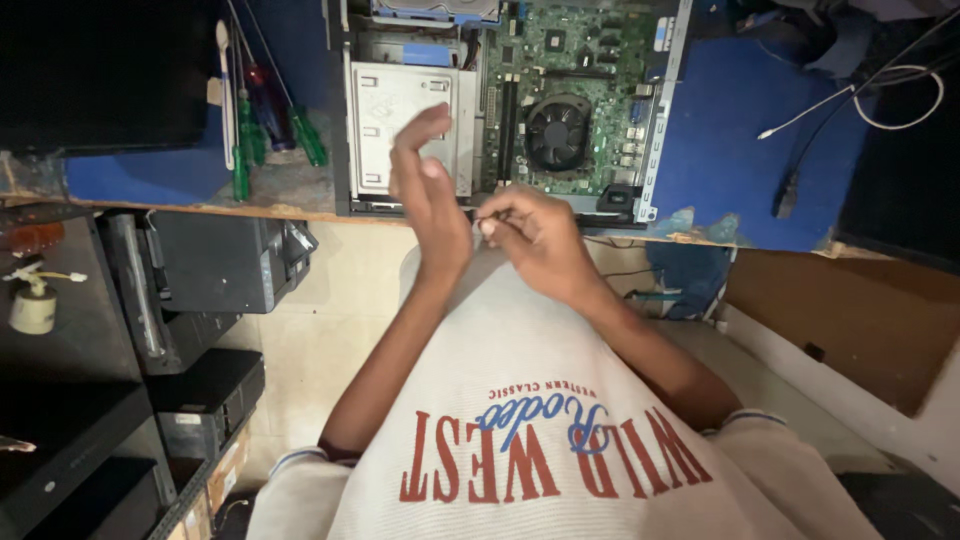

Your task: The person works on a desktop computer case, connecting internal cables and securing components with a screwdriver. They remove and reposition the hard drive, then rotate the case to access the rear panel and continue fastening screws.

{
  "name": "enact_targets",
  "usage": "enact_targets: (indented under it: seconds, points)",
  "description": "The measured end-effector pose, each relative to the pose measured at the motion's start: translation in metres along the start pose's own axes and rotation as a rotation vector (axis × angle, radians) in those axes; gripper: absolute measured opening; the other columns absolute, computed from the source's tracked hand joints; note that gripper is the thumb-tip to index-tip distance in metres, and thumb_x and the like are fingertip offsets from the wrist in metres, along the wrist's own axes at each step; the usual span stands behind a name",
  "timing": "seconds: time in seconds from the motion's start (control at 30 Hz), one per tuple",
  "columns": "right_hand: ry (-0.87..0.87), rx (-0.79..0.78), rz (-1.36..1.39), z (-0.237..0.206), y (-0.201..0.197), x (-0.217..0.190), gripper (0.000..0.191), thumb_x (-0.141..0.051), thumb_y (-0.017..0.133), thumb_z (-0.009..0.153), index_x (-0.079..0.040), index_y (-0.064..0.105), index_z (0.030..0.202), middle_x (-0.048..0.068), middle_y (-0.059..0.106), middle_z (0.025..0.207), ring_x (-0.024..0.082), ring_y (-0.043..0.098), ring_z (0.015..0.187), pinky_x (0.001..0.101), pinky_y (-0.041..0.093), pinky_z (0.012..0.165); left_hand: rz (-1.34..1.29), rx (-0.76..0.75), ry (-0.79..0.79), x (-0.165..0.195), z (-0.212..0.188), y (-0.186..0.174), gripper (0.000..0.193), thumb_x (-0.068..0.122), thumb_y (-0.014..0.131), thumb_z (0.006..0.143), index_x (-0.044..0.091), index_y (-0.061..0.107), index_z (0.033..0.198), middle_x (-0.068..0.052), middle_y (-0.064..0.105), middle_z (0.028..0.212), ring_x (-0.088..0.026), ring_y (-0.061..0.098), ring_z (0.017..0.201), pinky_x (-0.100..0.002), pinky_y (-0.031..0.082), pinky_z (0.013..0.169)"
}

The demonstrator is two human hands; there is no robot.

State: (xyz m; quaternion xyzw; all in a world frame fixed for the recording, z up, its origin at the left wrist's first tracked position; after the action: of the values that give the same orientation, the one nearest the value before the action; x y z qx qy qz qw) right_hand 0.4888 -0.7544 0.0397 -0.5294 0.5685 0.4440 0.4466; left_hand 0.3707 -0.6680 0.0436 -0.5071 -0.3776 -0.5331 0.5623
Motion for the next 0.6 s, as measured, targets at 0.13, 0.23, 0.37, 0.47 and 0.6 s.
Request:
enact_targets:
  seconds: [0.13,0.23,0.37,0.47,0.6]
  points:
    - [-0.037,-0.095,-0.003,-0.005,0.005,-0.011,0.01,0.007,0.065,0.097,0.003,0.066,0.106,0.008,0.064,0.1,0.012,0.065,0.089,0.027,0.055,0.078,0.086,-0.01,0.105,-0.002,-0.007,-0.006,0.046,0.04,0.032,0.116,0.004,0.058,0.129,-0.016,0.064,0.133,-0.027,0.059,0.123,-0.04,0.039,0.111]
    - [-0.081,-0.102,0.052,-0.003,0.0,-0.017,0.01,0.008,0.066,0.098,0.003,0.068,0.106,0.008,0.066,0.102,0.011,0.067,0.089,0.0242,0.058,0.075,-0.017,-0.089,-0.087,-0.025,-0.006,-0.006,0.031,0.028,0.048,0.111,0.002,0.062,0.121,-0.01,0.068,0.106,-0.019,0.062,0.097,-0.033,0.047,0.089]
    - [-0.11,0.078,-0.112,0.006,-0.013,-0.01,0.014,0.008,0.067,0.096,0.004,0.069,0.109,0.009,0.067,0.105,0.01,0.068,0.089,0.0222,0.058,0.073,-0.211,-0.354,-0.195,-0.033,-0.025,0.0,0.015,0.014,0.059,0.113,0.002,0.065,0.105,-0.003,0.069,0.094,-0.008,0.062,0.087,-0.025,0.051,0.078]
    - [-0.106,0.143,-0.116,0.008,-0.024,-0.001,0.014,0.01,0.068,0.096,0.005,0.069,0.109,0.011,0.068,0.107,0.012,0.07,0.098,0.0237,0.059,0.081,-0.232,-0.409,-0.292,-0.037,-0.037,0.005,0.013,0.012,0.063,0.104,0.0,0.066,0.109,-0.002,0.069,0.091,-0.005,0.061,0.081,-0.023,0.05,0.071]
    - [-0.072,0.182,-0.027,0.007,-0.029,0.018,0.015,0.011,0.069,0.097,0.005,0.067,0.11,0.01,0.07,0.106,0.011,0.071,0.1,0.0245,0.061,0.084,-0.18,-0.431,-0.247,-0.041,-0.035,0.007,0.01,0.009,0.07,0.1,0.002,0.067,0.107,0.0,0.068,0.086,-0.004,0.059,0.078,-0.022,0.049,0.069]
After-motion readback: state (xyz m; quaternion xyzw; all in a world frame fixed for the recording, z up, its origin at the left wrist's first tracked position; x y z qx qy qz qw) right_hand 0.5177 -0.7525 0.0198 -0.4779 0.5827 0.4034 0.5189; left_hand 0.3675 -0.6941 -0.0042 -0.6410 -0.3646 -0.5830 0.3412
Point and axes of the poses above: each hand's wrist, its own z-axis towards the middle knuckle, its own y-axis out of the palm, x = y × z, the point moved 5 cm from there along z, towards the middle knuckle
